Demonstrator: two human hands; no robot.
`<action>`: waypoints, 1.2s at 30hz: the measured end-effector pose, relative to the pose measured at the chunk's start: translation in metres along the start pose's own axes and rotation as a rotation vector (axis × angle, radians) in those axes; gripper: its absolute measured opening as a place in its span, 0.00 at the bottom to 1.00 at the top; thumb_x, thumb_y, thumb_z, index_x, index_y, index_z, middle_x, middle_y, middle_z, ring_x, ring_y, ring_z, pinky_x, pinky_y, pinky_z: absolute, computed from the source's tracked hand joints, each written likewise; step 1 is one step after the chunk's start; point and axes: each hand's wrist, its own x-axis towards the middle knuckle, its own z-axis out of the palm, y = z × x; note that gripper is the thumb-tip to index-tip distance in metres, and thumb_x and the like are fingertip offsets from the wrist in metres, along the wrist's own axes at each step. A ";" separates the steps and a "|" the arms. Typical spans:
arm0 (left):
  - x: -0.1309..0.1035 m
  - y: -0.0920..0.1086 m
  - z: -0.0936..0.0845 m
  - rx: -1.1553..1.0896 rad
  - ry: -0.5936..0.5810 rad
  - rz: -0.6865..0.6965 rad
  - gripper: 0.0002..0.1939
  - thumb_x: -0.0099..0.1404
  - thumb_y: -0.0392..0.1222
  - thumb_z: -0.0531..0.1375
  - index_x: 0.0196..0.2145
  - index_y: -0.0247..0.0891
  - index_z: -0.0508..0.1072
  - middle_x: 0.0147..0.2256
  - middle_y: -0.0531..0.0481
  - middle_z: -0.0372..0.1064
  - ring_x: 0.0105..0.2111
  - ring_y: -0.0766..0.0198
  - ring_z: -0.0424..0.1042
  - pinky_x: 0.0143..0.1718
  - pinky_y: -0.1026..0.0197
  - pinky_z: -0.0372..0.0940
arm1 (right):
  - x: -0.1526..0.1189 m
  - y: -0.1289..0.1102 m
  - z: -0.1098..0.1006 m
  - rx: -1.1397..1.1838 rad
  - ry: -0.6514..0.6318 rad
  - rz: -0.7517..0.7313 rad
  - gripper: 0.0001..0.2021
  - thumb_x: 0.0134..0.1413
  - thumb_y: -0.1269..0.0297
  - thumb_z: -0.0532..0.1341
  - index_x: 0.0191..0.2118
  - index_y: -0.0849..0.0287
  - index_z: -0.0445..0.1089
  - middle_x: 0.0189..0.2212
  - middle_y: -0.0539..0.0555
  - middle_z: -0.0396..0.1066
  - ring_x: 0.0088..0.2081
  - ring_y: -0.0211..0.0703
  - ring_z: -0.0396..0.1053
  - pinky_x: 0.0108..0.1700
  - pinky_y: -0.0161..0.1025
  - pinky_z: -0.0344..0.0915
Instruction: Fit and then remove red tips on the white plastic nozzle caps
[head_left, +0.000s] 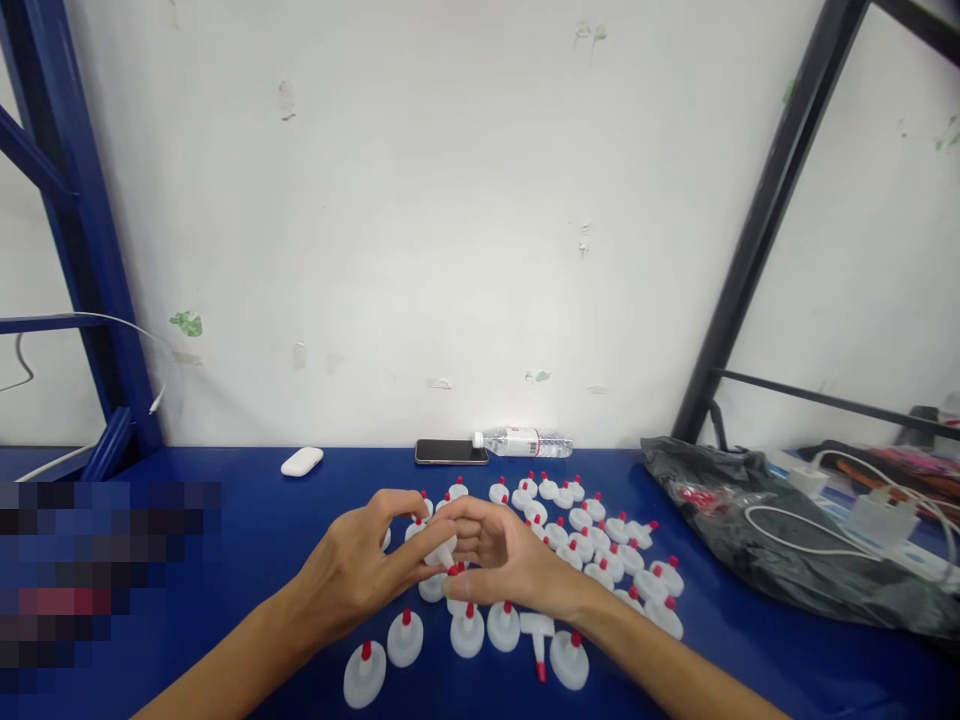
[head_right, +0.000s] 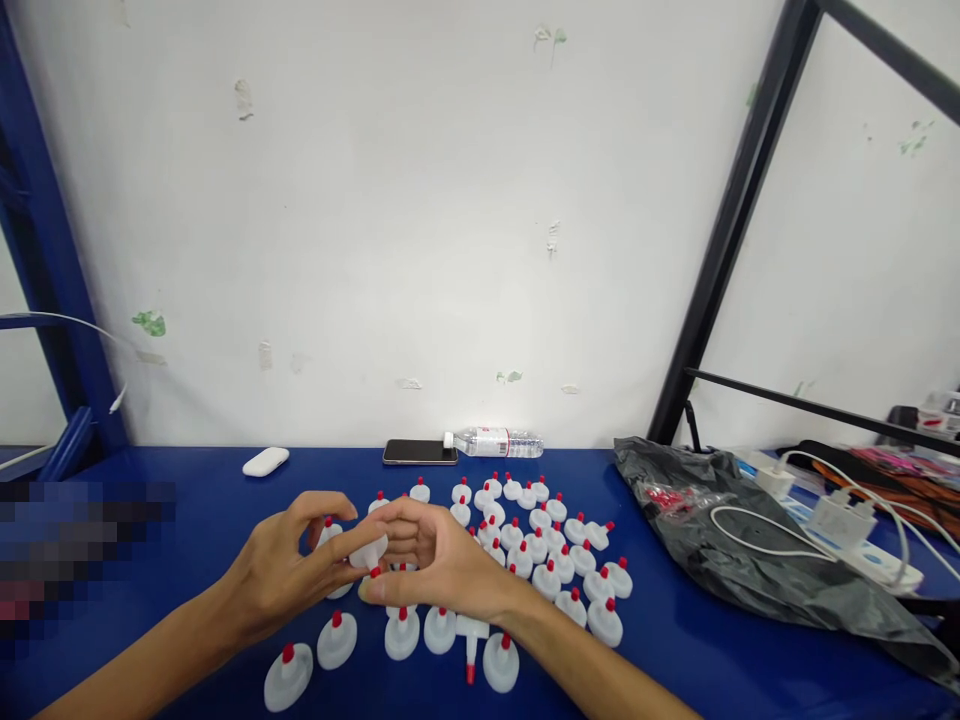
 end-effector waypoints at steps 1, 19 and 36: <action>0.000 0.000 0.001 -0.016 0.004 0.012 0.14 0.69 0.41 0.59 0.52 0.45 0.69 0.40 0.46 0.70 0.35 0.61 0.74 0.27 0.64 0.71 | 0.000 0.002 0.000 -0.019 0.008 -0.009 0.23 0.46 0.64 0.74 0.48 0.57 0.69 0.39 0.53 0.74 0.40 0.39 0.73 0.47 0.39 0.67; 0.004 -0.003 0.002 -0.009 -0.035 -0.054 0.16 0.66 0.38 0.59 0.52 0.43 0.69 0.41 0.46 0.72 0.30 0.63 0.73 0.29 0.62 0.70 | -0.002 -0.005 0.001 -0.275 0.185 -0.037 0.25 0.50 0.54 0.72 0.53 0.55 0.71 0.46 0.55 0.76 0.47 0.46 0.74 0.54 0.45 0.68; -0.015 -0.047 0.013 -0.188 -0.385 -0.847 0.11 0.69 0.46 0.51 0.48 0.46 0.65 0.41 0.47 0.73 0.43 0.53 0.74 0.42 0.53 0.68 | -0.006 -0.021 -0.074 -1.432 0.705 -0.185 0.15 0.69 0.57 0.53 0.45 0.57 0.75 0.50 0.57 0.74 0.56 0.52 0.66 0.61 0.50 0.58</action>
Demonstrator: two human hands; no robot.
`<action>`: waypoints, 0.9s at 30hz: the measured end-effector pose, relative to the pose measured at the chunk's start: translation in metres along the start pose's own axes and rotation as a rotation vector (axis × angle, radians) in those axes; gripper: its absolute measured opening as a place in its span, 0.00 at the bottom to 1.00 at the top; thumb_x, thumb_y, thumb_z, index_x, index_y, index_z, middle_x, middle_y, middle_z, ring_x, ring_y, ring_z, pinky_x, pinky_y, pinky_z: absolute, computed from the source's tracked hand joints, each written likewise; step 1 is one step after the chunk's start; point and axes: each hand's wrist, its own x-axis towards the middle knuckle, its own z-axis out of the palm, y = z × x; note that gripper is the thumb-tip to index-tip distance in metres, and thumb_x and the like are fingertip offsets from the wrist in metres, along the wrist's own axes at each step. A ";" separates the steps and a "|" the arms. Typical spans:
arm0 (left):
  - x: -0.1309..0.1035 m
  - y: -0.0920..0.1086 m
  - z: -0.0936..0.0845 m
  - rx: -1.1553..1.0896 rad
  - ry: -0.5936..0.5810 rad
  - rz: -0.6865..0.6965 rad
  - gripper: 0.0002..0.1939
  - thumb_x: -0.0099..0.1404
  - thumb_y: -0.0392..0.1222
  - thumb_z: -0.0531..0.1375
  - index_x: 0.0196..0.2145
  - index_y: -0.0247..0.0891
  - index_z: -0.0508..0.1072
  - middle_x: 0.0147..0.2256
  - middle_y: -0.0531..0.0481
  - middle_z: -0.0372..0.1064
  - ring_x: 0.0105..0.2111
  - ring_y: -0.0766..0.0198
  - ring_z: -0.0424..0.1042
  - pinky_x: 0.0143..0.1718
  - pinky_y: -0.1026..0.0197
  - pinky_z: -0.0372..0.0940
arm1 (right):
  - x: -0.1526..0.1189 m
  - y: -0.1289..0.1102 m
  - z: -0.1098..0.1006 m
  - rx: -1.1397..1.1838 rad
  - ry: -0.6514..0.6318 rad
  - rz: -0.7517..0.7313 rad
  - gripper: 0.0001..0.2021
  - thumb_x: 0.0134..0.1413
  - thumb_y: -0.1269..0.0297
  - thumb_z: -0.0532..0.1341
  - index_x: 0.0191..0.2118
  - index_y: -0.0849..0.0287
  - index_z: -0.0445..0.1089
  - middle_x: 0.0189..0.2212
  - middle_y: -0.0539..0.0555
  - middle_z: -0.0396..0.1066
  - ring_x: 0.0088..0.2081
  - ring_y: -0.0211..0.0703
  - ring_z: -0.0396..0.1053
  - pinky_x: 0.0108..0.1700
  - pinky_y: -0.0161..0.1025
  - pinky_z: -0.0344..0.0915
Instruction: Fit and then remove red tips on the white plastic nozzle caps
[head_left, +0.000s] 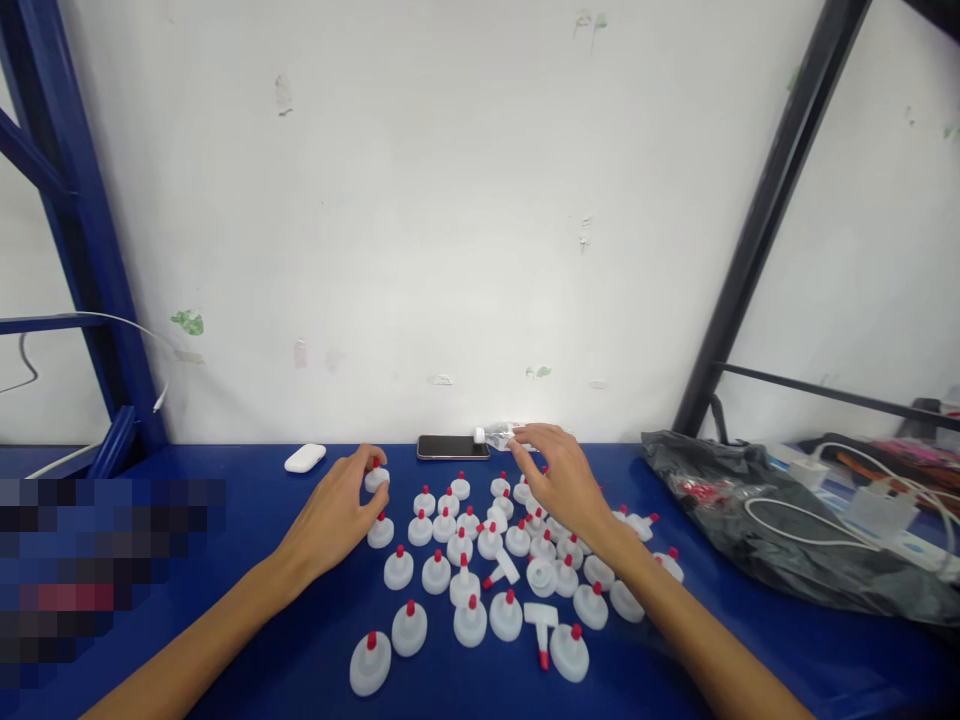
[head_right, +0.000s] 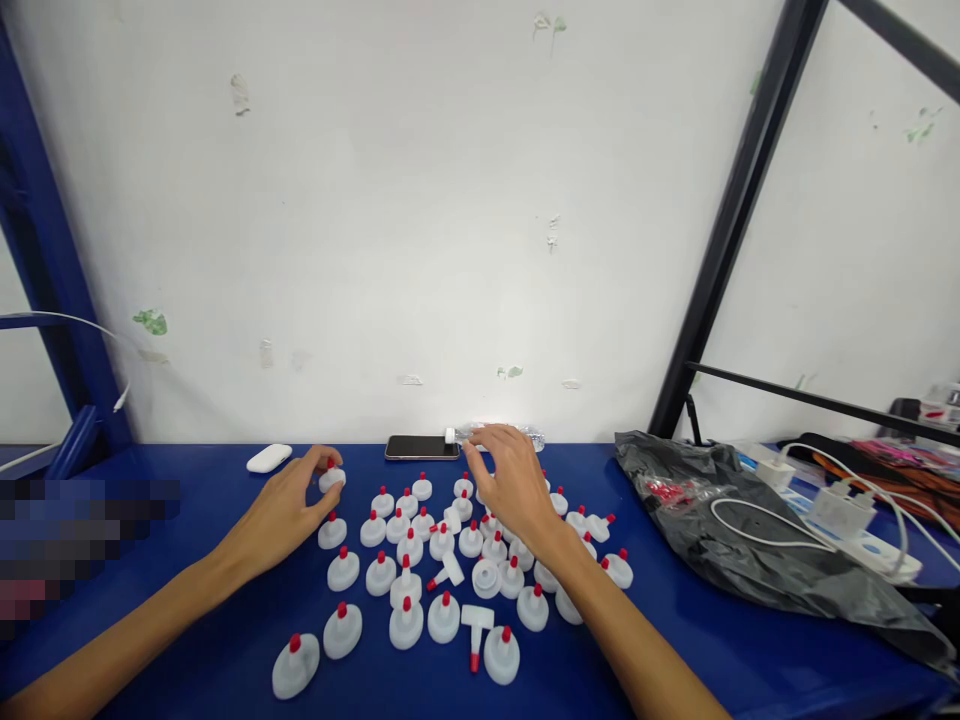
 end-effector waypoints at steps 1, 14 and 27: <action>0.001 -0.003 0.003 0.004 -0.045 -0.020 0.09 0.69 0.46 0.51 0.45 0.45 0.65 0.39 0.48 0.73 0.40 0.55 0.74 0.40 0.54 0.68 | 0.001 0.009 0.002 -0.100 -0.044 0.036 0.17 0.69 0.57 0.52 0.46 0.57 0.75 0.52 0.59 0.73 0.59 0.53 0.64 0.62 0.51 0.56; 0.004 -0.009 0.010 -0.063 -0.191 -0.019 0.13 0.68 0.49 0.49 0.38 0.44 0.70 0.37 0.49 0.73 0.38 0.54 0.74 0.40 0.55 0.67 | -0.005 0.055 0.022 -0.234 -0.485 0.280 0.25 0.70 0.49 0.47 0.39 0.62 0.75 0.35 0.62 0.77 0.38 0.52 0.74 0.37 0.40 0.63; 0.003 -0.006 0.006 -0.064 -0.184 0.010 0.23 0.73 0.55 0.42 0.42 0.45 0.73 0.40 0.49 0.71 0.41 0.56 0.73 0.47 0.51 0.68 | -0.008 0.057 0.027 -0.108 -0.529 0.219 0.24 0.71 0.48 0.43 0.37 0.57 0.69 0.29 0.55 0.74 0.30 0.46 0.71 0.33 0.37 0.56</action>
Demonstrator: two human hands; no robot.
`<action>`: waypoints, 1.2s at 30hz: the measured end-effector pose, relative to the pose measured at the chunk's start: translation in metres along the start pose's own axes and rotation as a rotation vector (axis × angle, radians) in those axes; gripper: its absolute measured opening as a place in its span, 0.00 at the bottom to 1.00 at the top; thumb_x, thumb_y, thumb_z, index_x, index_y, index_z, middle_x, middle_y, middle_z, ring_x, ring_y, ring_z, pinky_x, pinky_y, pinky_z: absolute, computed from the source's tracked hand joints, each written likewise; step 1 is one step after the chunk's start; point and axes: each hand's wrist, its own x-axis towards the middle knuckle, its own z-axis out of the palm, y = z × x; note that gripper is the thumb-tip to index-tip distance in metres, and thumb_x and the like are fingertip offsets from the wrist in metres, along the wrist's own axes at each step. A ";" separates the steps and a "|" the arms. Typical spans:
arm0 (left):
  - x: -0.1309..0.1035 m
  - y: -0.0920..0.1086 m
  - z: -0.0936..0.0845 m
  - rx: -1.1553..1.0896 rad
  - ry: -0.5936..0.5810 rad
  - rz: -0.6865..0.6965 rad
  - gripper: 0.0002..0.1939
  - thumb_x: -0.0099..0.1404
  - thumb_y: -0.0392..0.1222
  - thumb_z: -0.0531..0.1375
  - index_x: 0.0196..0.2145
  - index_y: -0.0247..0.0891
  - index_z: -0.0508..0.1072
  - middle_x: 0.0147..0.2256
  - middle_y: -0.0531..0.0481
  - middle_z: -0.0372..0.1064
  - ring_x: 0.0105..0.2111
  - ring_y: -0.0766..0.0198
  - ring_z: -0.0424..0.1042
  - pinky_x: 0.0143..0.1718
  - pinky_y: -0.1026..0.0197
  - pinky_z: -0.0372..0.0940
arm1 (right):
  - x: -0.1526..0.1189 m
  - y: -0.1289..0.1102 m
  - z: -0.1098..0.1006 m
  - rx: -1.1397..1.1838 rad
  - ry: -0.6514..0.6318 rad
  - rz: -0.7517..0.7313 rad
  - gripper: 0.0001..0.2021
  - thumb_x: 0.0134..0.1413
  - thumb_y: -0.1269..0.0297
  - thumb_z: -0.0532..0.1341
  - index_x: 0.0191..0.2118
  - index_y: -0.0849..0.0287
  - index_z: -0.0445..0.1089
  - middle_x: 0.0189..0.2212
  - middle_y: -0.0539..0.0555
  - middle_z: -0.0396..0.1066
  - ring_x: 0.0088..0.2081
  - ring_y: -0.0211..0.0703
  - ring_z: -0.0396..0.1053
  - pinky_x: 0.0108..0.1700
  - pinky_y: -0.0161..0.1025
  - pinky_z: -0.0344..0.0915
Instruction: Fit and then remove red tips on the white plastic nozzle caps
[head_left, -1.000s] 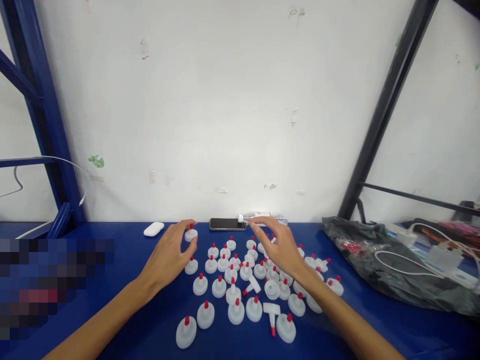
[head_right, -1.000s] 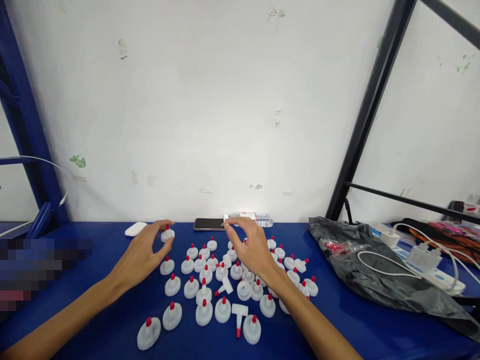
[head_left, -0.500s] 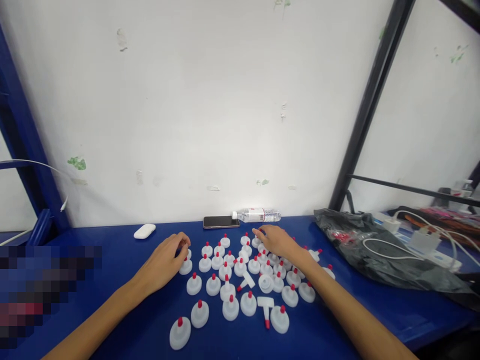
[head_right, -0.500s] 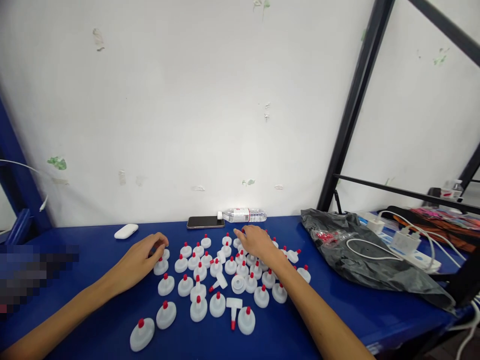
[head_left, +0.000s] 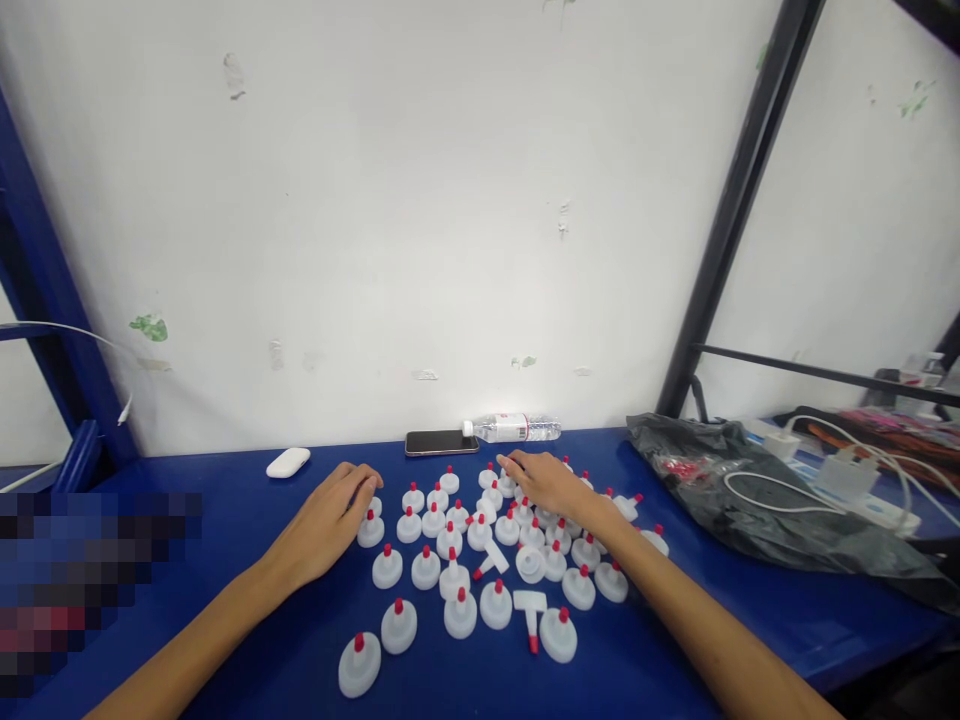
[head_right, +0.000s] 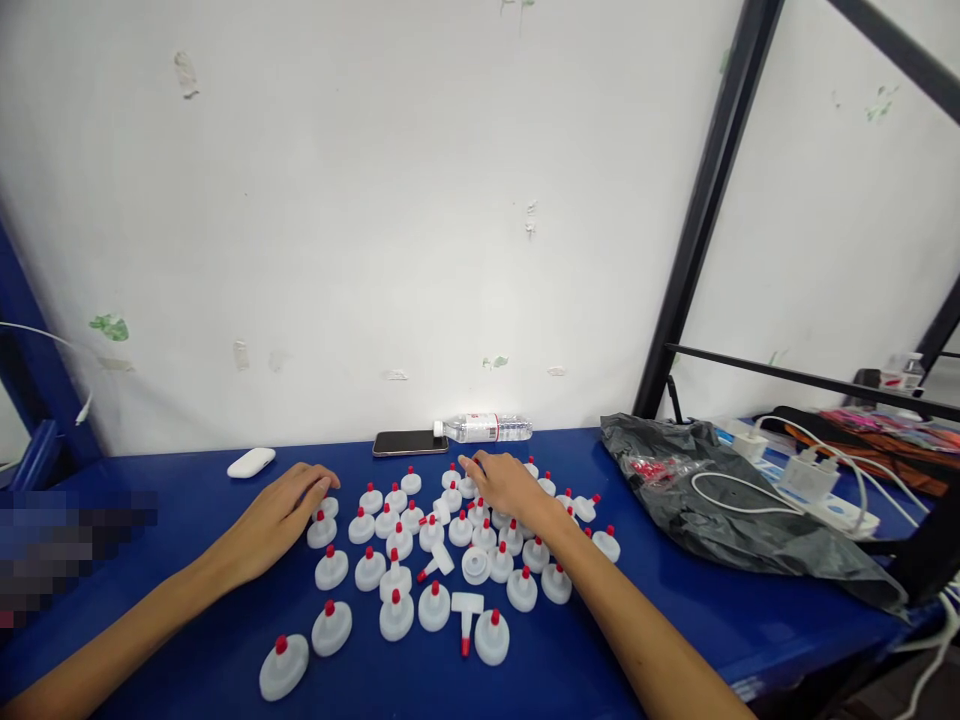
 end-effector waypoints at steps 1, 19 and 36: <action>0.000 0.000 0.000 -0.001 0.002 0.001 0.23 0.73 0.56 0.42 0.43 0.46 0.74 0.41 0.48 0.72 0.42 0.56 0.73 0.48 0.52 0.68 | 0.000 0.000 0.001 0.006 0.006 -0.009 0.24 0.72 0.48 0.43 0.37 0.57 0.69 0.29 0.54 0.74 0.30 0.45 0.71 0.33 0.37 0.56; -0.008 0.019 0.007 -0.032 -0.194 -0.003 0.28 0.72 0.59 0.41 0.57 0.48 0.70 0.56 0.46 0.67 0.56 0.49 0.66 0.60 0.46 0.59 | 0.002 -0.012 0.005 0.088 0.070 -0.114 0.25 0.73 0.50 0.40 0.33 0.56 0.65 0.32 0.54 0.72 0.36 0.46 0.70 0.41 0.39 0.61; -0.010 0.021 0.013 -0.051 -0.123 0.044 0.21 0.72 0.56 0.46 0.52 0.54 0.74 0.52 0.50 0.72 0.51 0.52 0.70 0.55 0.52 0.64 | 0.000 -0.017 0.005 0.139 0.076 -0.138 0.26 0.73 0.50 0.41 0.41 0.58 0.72 0.40 0.57 0.75 0.44 0.48 0.72 0.49 0.41 0.63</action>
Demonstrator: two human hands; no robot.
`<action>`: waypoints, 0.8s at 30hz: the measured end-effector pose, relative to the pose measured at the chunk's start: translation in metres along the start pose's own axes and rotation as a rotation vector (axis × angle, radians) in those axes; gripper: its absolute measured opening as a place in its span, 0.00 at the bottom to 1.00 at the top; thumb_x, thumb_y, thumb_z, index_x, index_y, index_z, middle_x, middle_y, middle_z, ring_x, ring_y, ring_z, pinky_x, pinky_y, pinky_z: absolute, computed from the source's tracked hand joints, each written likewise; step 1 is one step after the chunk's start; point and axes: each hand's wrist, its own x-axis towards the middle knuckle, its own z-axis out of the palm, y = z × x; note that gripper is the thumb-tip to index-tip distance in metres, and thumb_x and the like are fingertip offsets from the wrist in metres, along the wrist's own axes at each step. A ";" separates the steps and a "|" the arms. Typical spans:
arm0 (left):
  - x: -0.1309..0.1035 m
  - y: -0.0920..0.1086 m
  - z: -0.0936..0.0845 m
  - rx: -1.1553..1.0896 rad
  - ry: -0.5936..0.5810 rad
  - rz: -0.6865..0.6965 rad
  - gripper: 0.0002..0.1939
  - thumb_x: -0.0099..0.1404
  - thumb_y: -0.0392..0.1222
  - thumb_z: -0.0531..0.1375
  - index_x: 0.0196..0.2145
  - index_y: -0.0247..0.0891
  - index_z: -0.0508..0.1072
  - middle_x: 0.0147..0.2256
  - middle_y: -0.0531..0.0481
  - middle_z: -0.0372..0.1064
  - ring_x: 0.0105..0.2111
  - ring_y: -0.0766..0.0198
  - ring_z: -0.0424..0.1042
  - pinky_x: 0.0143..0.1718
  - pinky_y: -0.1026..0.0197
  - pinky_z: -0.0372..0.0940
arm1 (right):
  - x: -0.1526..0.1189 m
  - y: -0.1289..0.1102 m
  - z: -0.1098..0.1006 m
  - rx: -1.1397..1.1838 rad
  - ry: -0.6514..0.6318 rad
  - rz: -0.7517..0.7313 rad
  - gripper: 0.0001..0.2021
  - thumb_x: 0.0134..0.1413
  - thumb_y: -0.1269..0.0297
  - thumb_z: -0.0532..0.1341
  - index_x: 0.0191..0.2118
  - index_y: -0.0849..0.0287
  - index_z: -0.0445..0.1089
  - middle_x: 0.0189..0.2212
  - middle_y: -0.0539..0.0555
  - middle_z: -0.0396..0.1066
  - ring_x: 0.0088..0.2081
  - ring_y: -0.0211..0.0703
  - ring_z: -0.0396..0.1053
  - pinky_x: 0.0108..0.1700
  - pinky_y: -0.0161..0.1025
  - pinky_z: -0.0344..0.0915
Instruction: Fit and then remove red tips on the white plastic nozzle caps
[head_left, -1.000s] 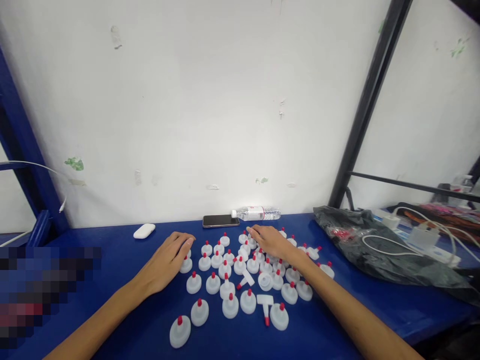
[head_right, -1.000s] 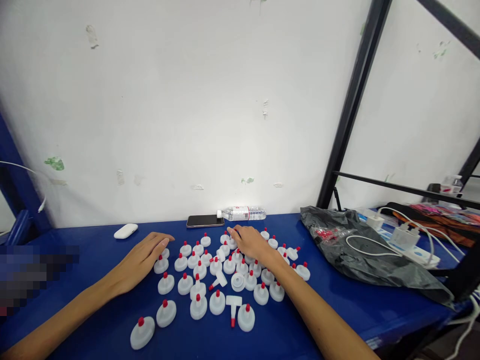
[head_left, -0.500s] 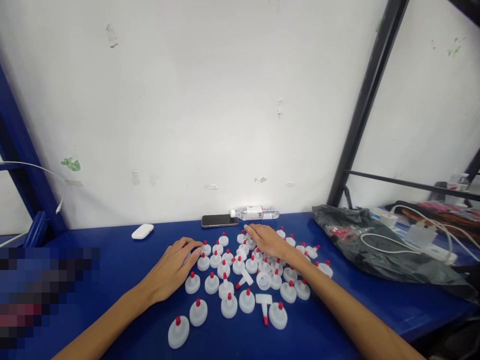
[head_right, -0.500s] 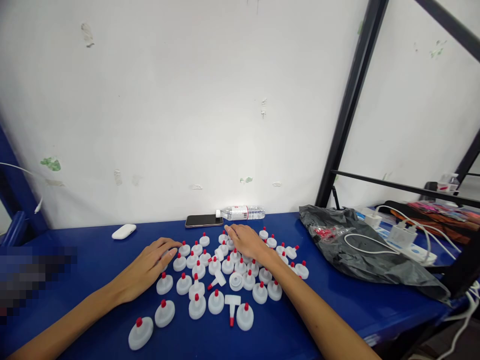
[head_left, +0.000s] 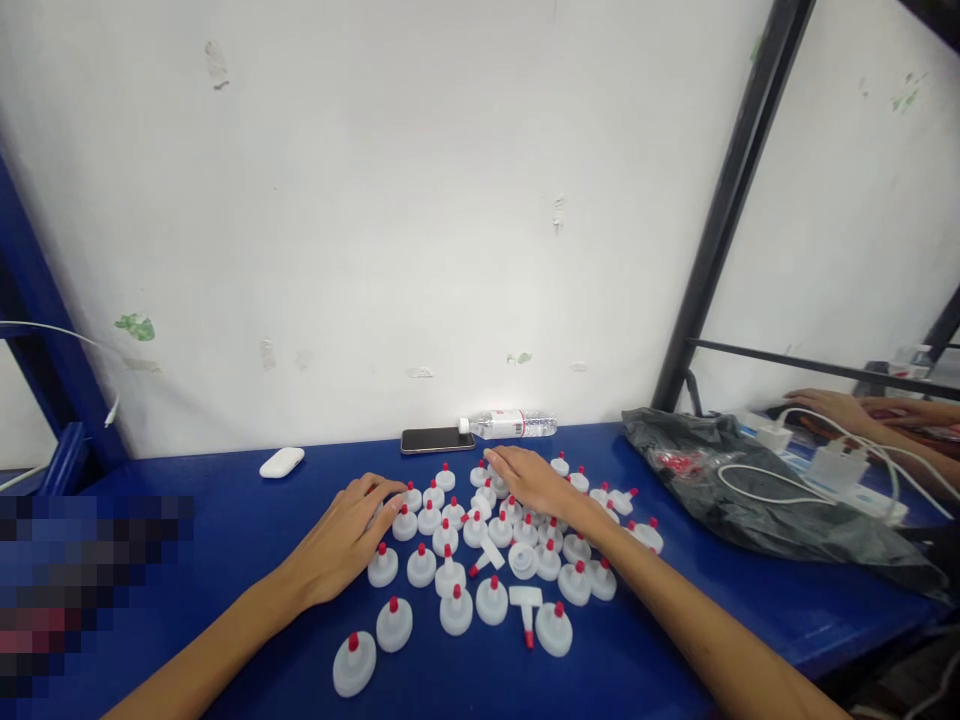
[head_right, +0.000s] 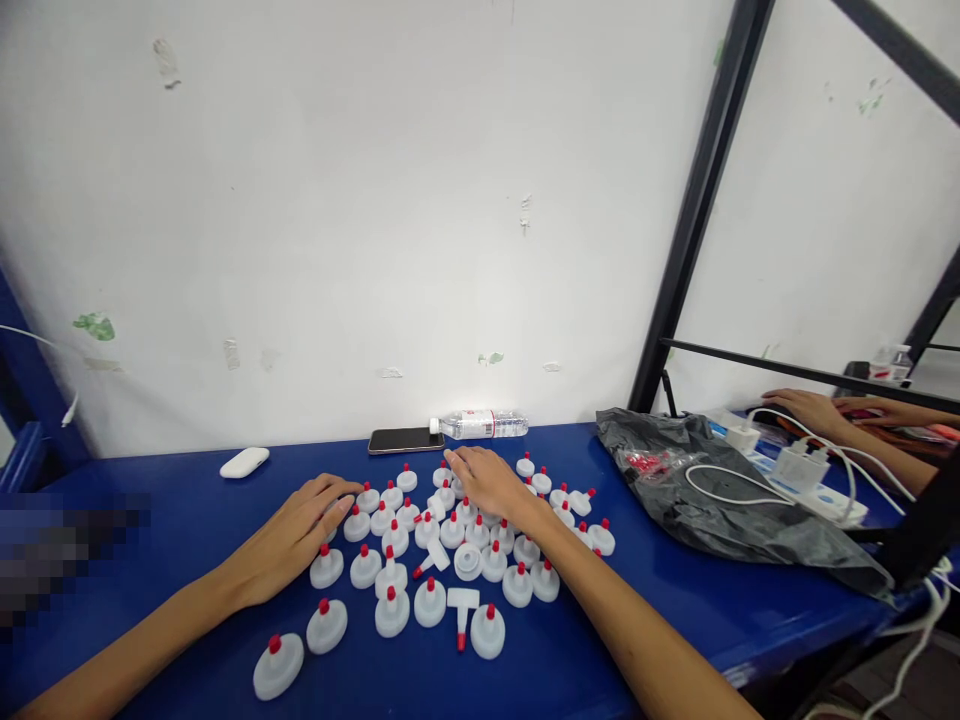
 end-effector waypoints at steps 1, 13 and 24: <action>0.000 0.000 0.000 -0.003 -0.001 -0.001 0.21 0.72 0.56 0.46 0.51 0.54 0.73 0.51 0.51 0.72 0.51 0.51 0.70 0.55 0.51 0.64 | 0.000 -0.001 -0.001 0.006 0.012 0.001 0.25 0.72 0.50 0.41 0.43 0.58 0.72 0.42 0.58 0.75 0.46 0.49 0.71 0.50 0.41 0.62; 0.001 -0.002 0.000 -0.042 -0.024 0.008 0.23 0.72 0.57 0.44 0.55 0.53 0.71 0.52 0.47 0.71 0.54 0.48 0.67 0.58 0.48 0.62 | -0.008 -0.009 -0.073 0.226 0.178 0.139 0.31 0.70 0.43 0.41 0.48 0.56 0.76 0.53 0.56 0.74 0.57 0.53 0.67 0.61 0.47 0.57; 0.001 -0.003 0.000 -0.028 0.044 0.025 0.23 0.72 0.57 0.44 0.52 0.51 0.73 0.48 0.48 0.73 0.51 0.50 0.70 0.57 0.49 0.64 | -0.026 0.045 -0.129 0.876 0.308 0.170 0.31 0.69 0.41 0.42 0.41 0.57 0.76 0.43 0.59 0.79 0.55 0.52 0.71 0.63 0.51 0.57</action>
